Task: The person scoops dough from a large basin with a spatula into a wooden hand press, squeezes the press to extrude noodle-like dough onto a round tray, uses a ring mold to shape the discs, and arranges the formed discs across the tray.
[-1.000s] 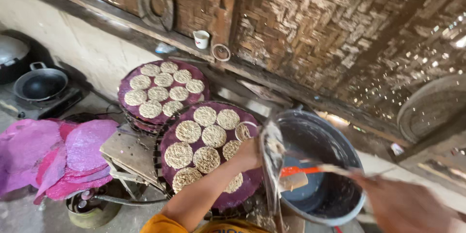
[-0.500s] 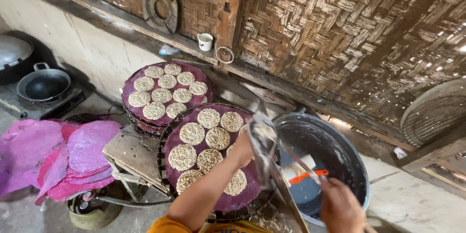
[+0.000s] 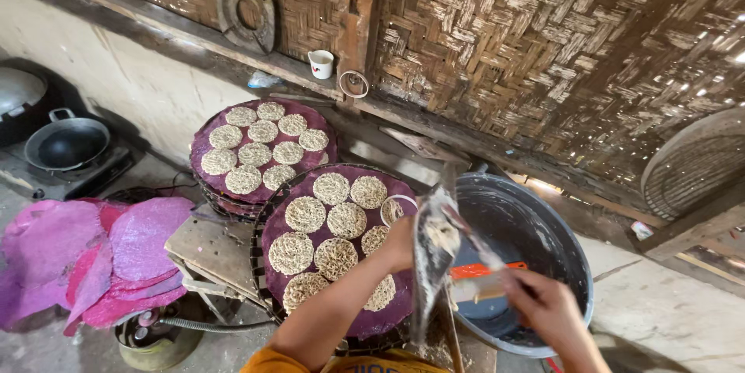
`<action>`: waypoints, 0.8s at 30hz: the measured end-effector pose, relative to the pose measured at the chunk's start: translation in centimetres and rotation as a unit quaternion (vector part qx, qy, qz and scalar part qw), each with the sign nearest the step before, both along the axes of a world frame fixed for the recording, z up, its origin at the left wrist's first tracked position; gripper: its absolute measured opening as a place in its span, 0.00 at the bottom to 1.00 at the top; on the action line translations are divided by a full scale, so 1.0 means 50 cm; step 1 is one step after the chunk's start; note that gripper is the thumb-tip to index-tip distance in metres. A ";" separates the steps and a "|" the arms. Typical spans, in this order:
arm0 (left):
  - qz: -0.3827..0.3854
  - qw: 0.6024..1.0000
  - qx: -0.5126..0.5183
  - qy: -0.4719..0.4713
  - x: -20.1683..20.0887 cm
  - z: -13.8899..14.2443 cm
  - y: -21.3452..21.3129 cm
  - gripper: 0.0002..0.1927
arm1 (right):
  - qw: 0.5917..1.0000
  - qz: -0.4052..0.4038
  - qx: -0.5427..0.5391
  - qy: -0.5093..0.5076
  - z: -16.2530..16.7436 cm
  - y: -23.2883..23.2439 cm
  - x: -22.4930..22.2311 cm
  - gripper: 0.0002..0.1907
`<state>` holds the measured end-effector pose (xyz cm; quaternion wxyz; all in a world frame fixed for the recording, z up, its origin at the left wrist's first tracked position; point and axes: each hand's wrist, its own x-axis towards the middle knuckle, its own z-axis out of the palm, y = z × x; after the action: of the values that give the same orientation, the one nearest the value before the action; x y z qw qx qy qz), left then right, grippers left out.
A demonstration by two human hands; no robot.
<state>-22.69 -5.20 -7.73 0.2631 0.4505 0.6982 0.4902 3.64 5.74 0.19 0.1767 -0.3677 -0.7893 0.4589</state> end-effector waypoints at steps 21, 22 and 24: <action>-0.036 0.991 -0.031 0.128 0.027 0.001 -0.001 0.23 | 0.964 0.046 0.262 0.027 -0.002 0.035 0.053 0.13; -0.046 0.986 -0.011 0.159 0.032 0.003 -0.002 0.25 | 0.953 0.037 0.298 0.046 -0.006 0.036 0.048 0.14; -0.035 0.993 0.035 0.109 0.034 0.008 -0.009 0.28 | 0.949 0.076 0.304 0.023 -0.017 0.031 0.044 0.13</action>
<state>-20.98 -5.63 -7.34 0.1868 0.5347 0.6888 0.4525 5.82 7.31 -0.65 0.2632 -0.2247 -0.9127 0.2173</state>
